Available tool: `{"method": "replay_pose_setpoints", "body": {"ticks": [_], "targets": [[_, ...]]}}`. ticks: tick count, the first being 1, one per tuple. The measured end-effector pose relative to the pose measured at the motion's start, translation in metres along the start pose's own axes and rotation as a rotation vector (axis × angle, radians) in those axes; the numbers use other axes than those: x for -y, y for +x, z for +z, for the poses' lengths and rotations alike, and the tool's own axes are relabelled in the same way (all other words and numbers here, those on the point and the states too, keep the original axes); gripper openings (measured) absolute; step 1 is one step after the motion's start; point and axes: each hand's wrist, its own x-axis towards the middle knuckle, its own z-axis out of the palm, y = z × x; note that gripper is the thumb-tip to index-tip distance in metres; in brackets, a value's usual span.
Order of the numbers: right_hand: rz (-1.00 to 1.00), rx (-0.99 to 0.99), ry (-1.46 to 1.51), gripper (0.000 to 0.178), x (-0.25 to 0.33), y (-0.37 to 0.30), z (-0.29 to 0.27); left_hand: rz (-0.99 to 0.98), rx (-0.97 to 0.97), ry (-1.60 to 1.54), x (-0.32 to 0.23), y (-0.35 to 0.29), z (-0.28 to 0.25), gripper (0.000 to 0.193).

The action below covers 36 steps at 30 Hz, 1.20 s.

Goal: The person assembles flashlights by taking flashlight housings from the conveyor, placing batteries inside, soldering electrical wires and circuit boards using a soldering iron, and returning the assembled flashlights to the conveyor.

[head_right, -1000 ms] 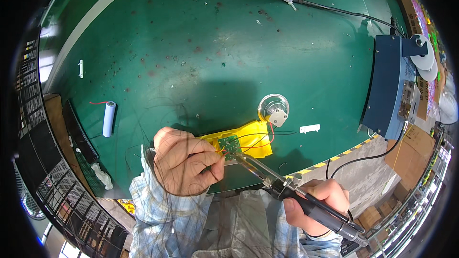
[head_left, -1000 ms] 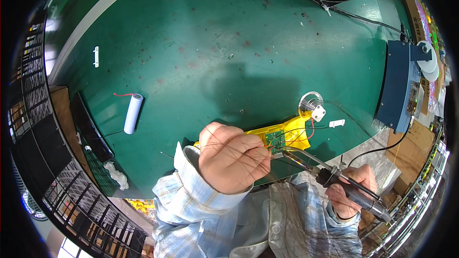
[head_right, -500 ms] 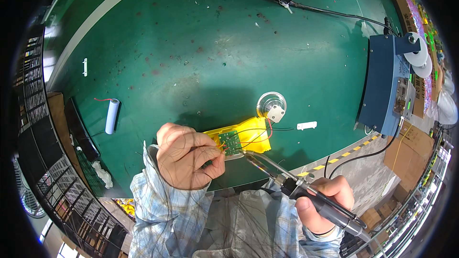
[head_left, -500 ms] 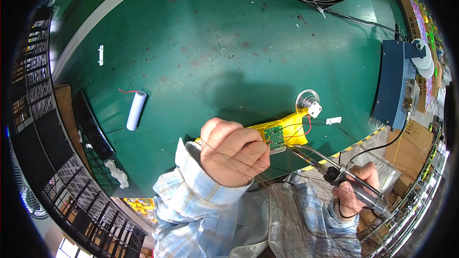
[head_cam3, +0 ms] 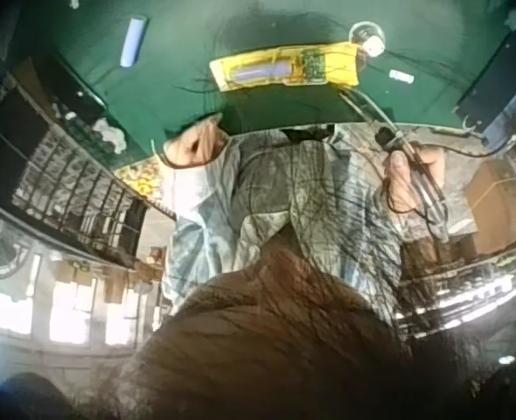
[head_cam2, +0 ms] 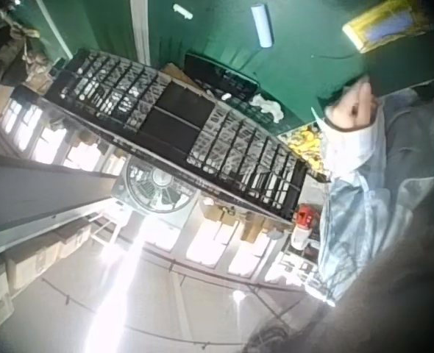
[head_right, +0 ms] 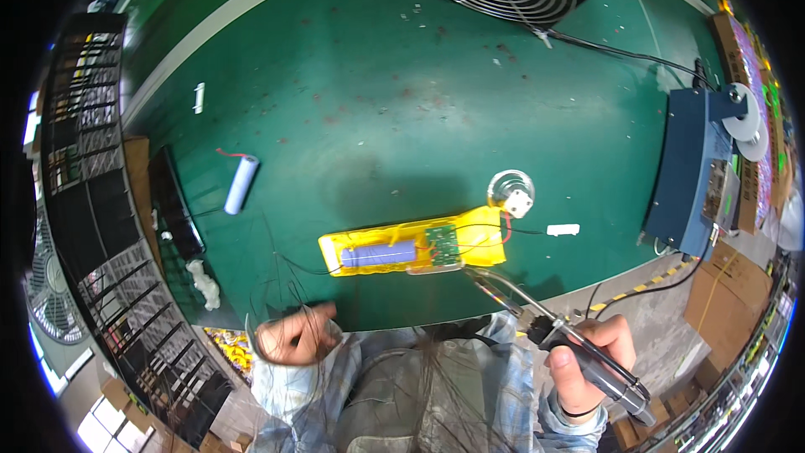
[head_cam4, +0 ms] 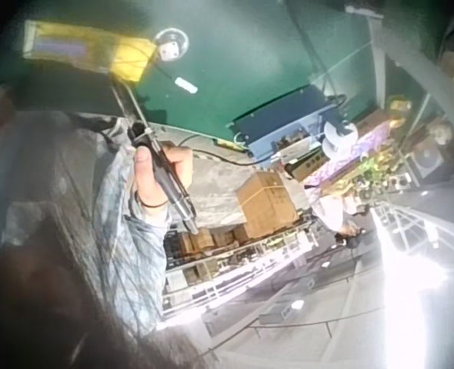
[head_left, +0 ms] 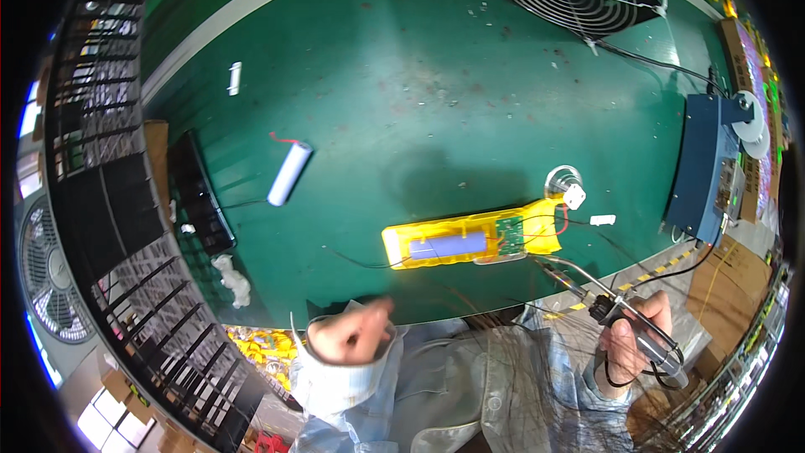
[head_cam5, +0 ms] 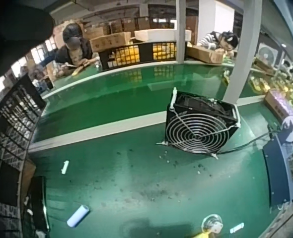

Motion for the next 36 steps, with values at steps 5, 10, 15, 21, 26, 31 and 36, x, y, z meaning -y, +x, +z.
{"method": "replay_pose_setpoints", "body": {"ticks": [5,10,15,21,26,31,36], "targets": [[-0.006,0.009,-0.004,0.038,0.005,0.002,0.004,-0.216,-0.06,-0.329,0.006,0.013,0.01,0.027],[-0.015,0.026,-0.01,0.039,-0.001,0.001,-0.002,-0.079,-0.172,-0.508,0.011,0.035,0.013,0.022],[-0.009,-0.018,0.002,0.038,-0.007,0.001,-0.004,0.359,-0.219,-0.419,0.012,0.053,0.022,0.015],[0.008,0.029,0.037,0.035,-0.015,0.003,-0.016,0.523,-0.067,-0.269,-0.017,0.069,0.024,0.016],[0.005,-0.022,0.067,0.034,-0.014,0.009,-0.01,0.653,0.082,-0.042,-0.043,0.083,0.036,0.014],[-0.014,0.037,0.101,0.034,-0.017,0.015,-0.01,0.809,0.009,0.21,-0.046,0.087,0.059,0.018],[0.014,0.042,0.084,0.033,-0.018,0.016,-0.007,0.859,-0.001,0.303,-0.037,0.09,0.065,0.019]]}}
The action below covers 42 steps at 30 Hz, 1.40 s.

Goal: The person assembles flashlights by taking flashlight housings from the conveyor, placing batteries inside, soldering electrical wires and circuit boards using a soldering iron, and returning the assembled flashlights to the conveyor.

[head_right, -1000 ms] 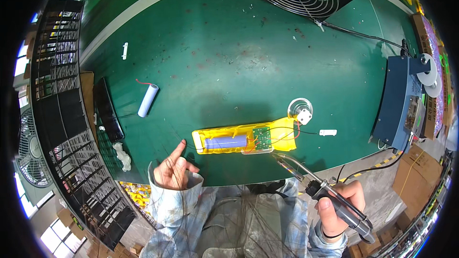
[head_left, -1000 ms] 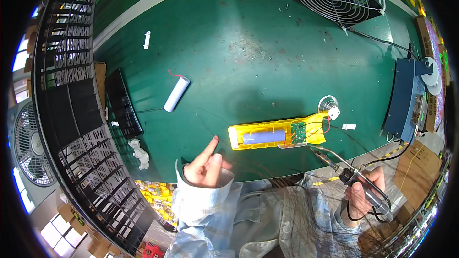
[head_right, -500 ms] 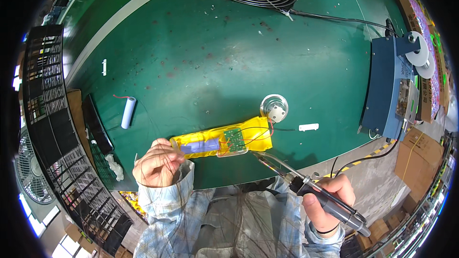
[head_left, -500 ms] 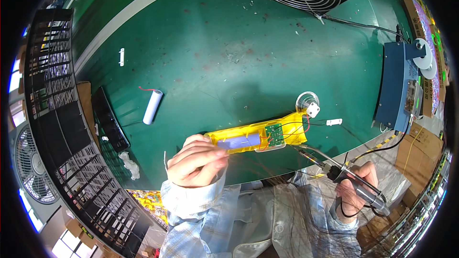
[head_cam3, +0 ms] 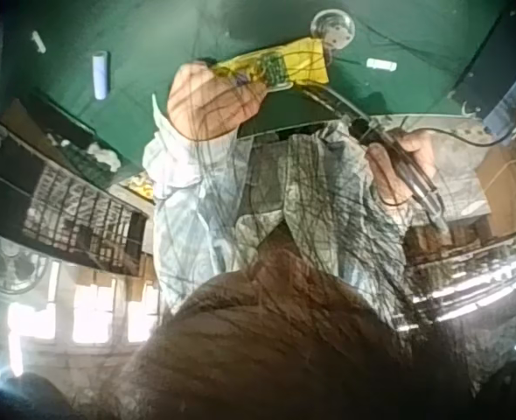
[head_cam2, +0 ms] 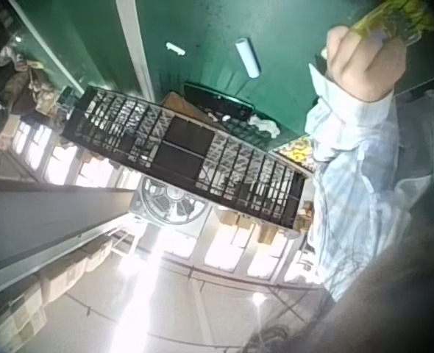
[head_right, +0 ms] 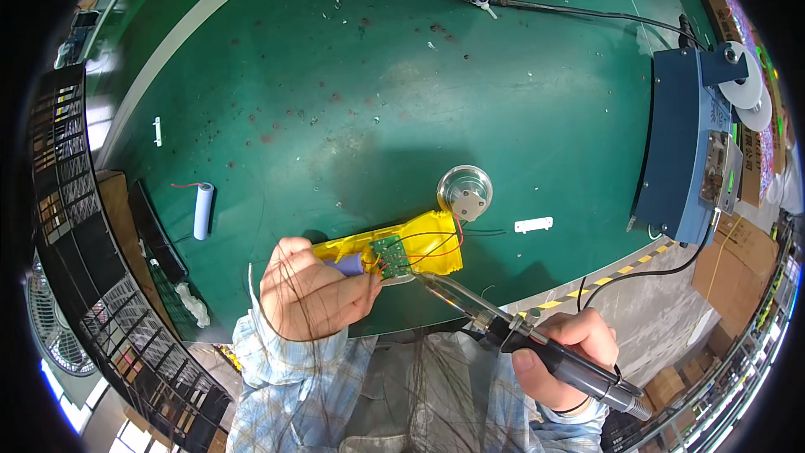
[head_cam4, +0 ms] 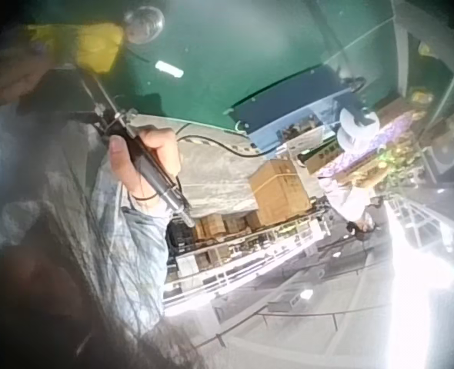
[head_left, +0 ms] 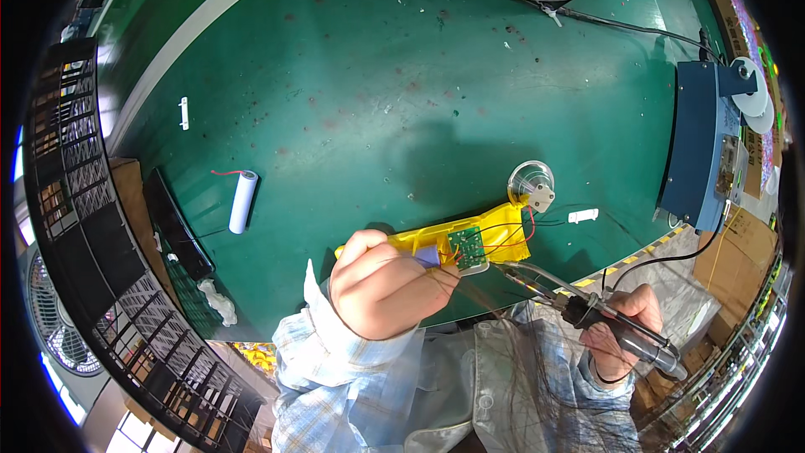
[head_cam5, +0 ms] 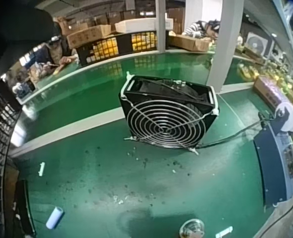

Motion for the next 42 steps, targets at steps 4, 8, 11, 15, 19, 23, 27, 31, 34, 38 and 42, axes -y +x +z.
{"method": "replay_pose_setpoints", "body": {"ticks": [4,8,11,15,19,23,27,31,34,38,42], "targets": [[-0.006,0.021,-0.029,0.034,0.003,0.002,0.001,0.013,0.015,-0.02,0.001,0.004,0.0,0.016],[-0.147,0.083,-0.195,0.033,0.006,0.008,0.003,-0.009,0.058,-0.065,0.003,0.004,-0.001,0.014],[-0.146,0.1,-0.172,0.033,0.005,0.009,0.003,-0.015,0.043,-0.053,0.0,0.007,-0.001,0.013],[-0.115,0.111,-0.201,0.034,0.001,0.005,0.005,-0.011,0.047,0.0,-0.001,0.006,0.0,0.012],[-0.03,0.044,-0.045,0.034,-0.004,0.001,0.005,-0.036,0.098,-0.01,-0.001,0.008,-0.003,0.011],[-0.005,0.066,-0.03,0.033,-0.001,0.004,0.006,-0.036,0.119,-0.015,-0.001,0.008,-0.004,0.011],[-0.051,0.097,-0.124,0.033,0.0,0.006,0.008,-0.046,0.104,-0.021,-0.001,0.007,-0.003,0.01],[-0.109,0.18,-0.253,0.032,0.007,0.01,0.008,-0.059,0.127,-0.017,-0.002,0.009,-0.004,0.011],[-0.086,0.154,-0.269,0.033,0.007,0.009,0.008,-0.051,0.13,-0.019,-0.001,0.009,-0.003,0.012],[-0.084,0.12,-0.253,0.033,0.006,0.007,0.009,-0.045,0.128,-0.012,-0.001,0.007,-0.003,0.013],[-0.084,0.134,-0.265,0.034,0.004,0.006,0.007,-0.062,0.126,-0.024,-0.001,0.008,-0.003,0.014]]}}
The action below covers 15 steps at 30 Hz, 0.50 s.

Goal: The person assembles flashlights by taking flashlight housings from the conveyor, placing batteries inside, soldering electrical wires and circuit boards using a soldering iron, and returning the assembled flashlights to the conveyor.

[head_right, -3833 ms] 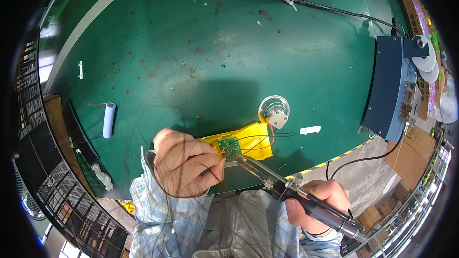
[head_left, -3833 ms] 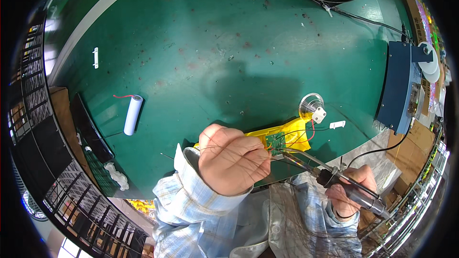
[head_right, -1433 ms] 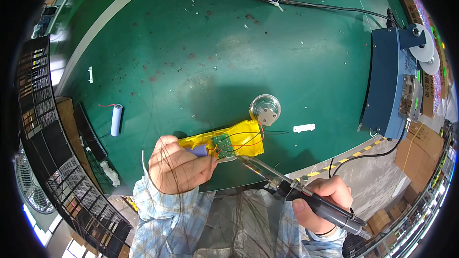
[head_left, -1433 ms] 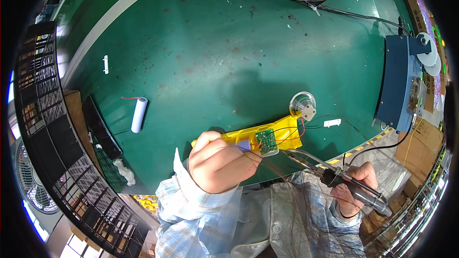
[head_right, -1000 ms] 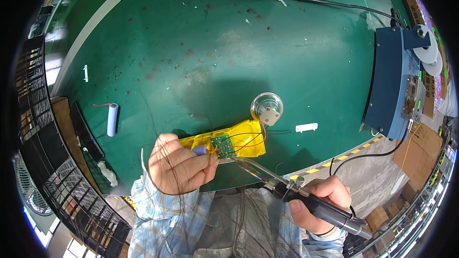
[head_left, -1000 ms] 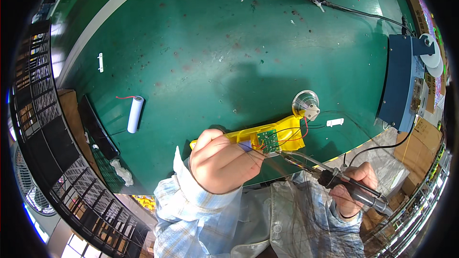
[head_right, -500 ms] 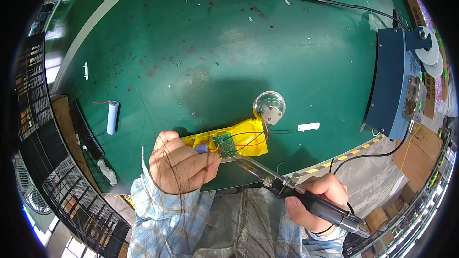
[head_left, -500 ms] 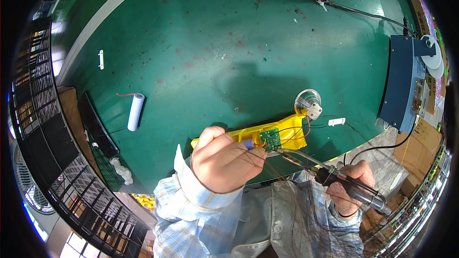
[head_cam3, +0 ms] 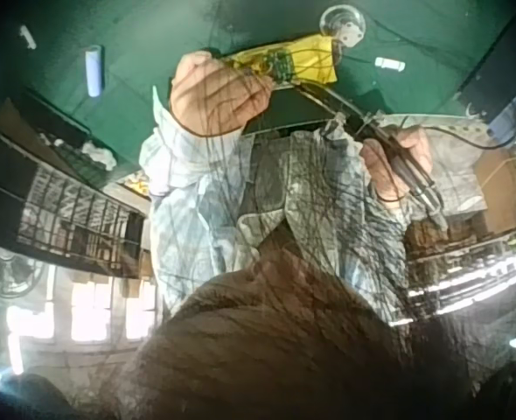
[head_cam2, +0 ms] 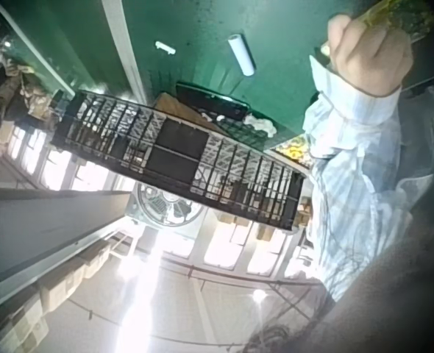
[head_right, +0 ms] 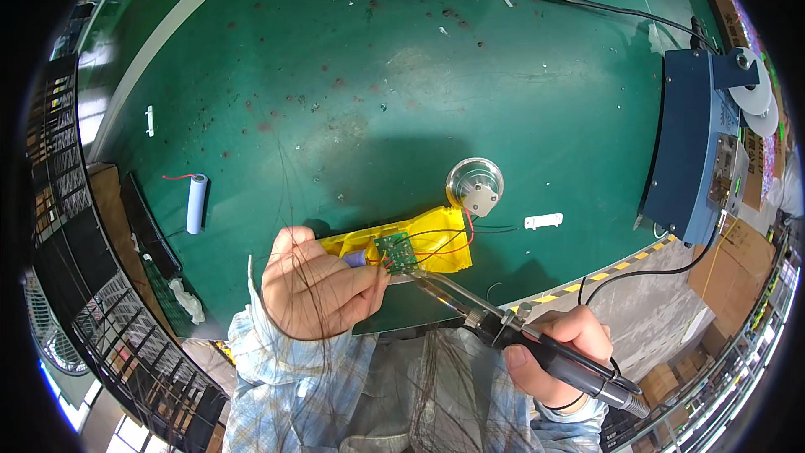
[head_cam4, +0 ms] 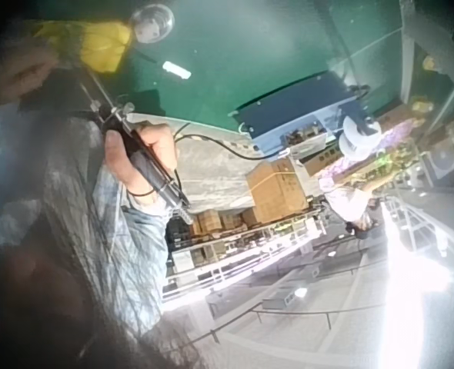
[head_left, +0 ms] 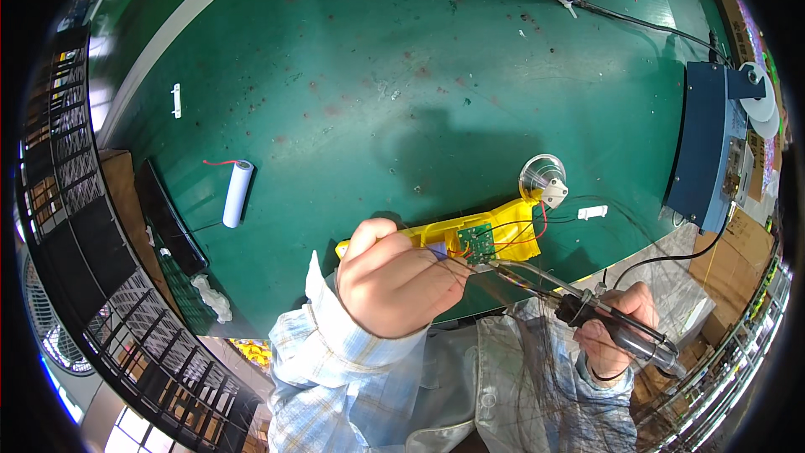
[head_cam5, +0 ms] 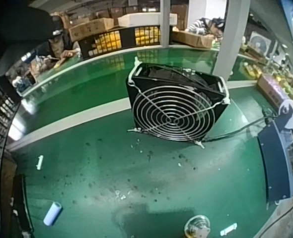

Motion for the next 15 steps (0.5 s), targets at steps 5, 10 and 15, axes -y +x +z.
{"method": "replay_pose_setpoints", "body": {"ticks": [5,10,15], "targets": [[-0.004,-0.049,0.022,0.034,-0.0032,-0.0023,0.0019,0.04,0.002,0.032,0.0001,-0.0001,-0.0001,0.014],[0.049,-0.056,0.07,0.033,0.002,-0.0022,0.0032,0.026,0.037,0.041,-0.0015,0.0006,-0.0022,0.012],[-0.113,0.071,-0.121,0.034,0.0047,0.0031,-0.0021,0.021,0.022,0.016,-0.0003,-0.0004,-0.0016,0.013]]}}
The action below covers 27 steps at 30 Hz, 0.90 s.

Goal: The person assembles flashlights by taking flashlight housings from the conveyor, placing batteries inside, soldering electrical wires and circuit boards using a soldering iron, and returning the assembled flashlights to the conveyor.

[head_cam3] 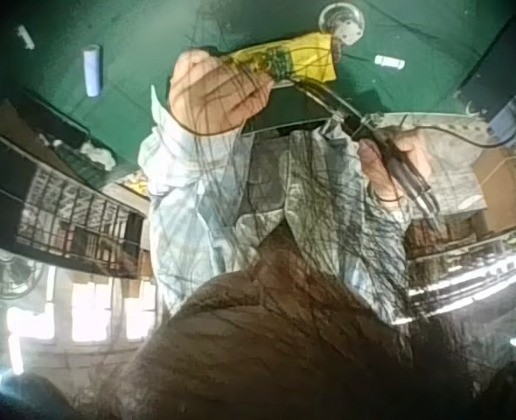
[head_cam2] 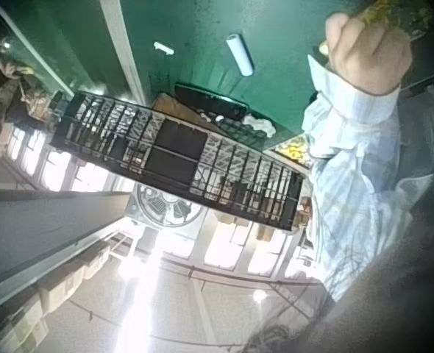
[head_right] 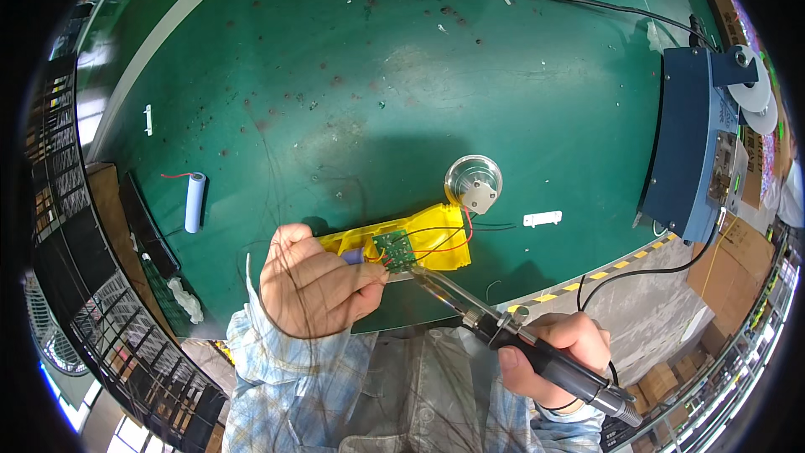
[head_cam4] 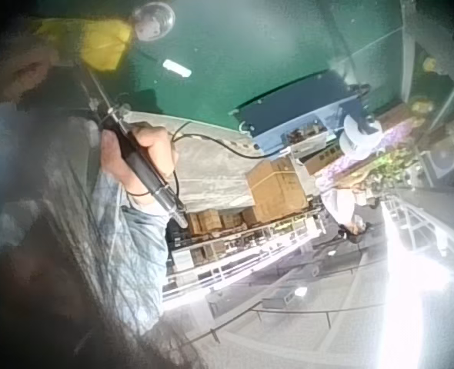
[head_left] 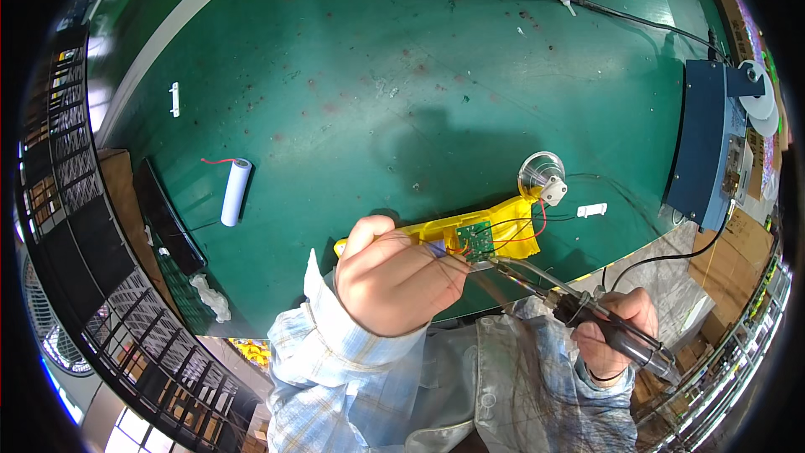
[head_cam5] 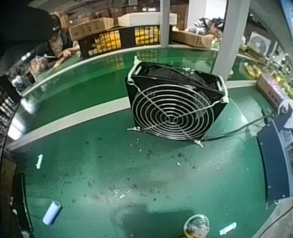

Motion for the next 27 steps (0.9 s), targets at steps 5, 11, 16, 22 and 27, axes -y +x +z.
{"method": "replay_pose_setpoints", "body": {"ticks": [5,11,16,22,27], "targets": [[-0.06,0.046,-0.058,0.036,0.002,0.002,-0.001,0.015,0.009,0.052,0.001,-0.003,0.001,0.013],[-0.106,0.043,-0.091,0.035,0.005,0.003,-0.001,0.005,-0.002,0.055,0.0,-0.002,0.003,0.014],[-0.194,0.063,-0.134,0.036,0.009,0.01,-0.001,-0.001,-0.006,0.011,0.001,0.0,0.002,0.016],[-0.213,0.021,-0.046,0.033,0.012,0.011,0.004,0.021,-0.004,0.009,0.003,0.001,-0.002,0.012],[-0.298,0.003,-0.097,0.033,0.017,0.014,0.002,0.01,0.025,-0.032,0.003,0.0,-0.002,0.012]]}}
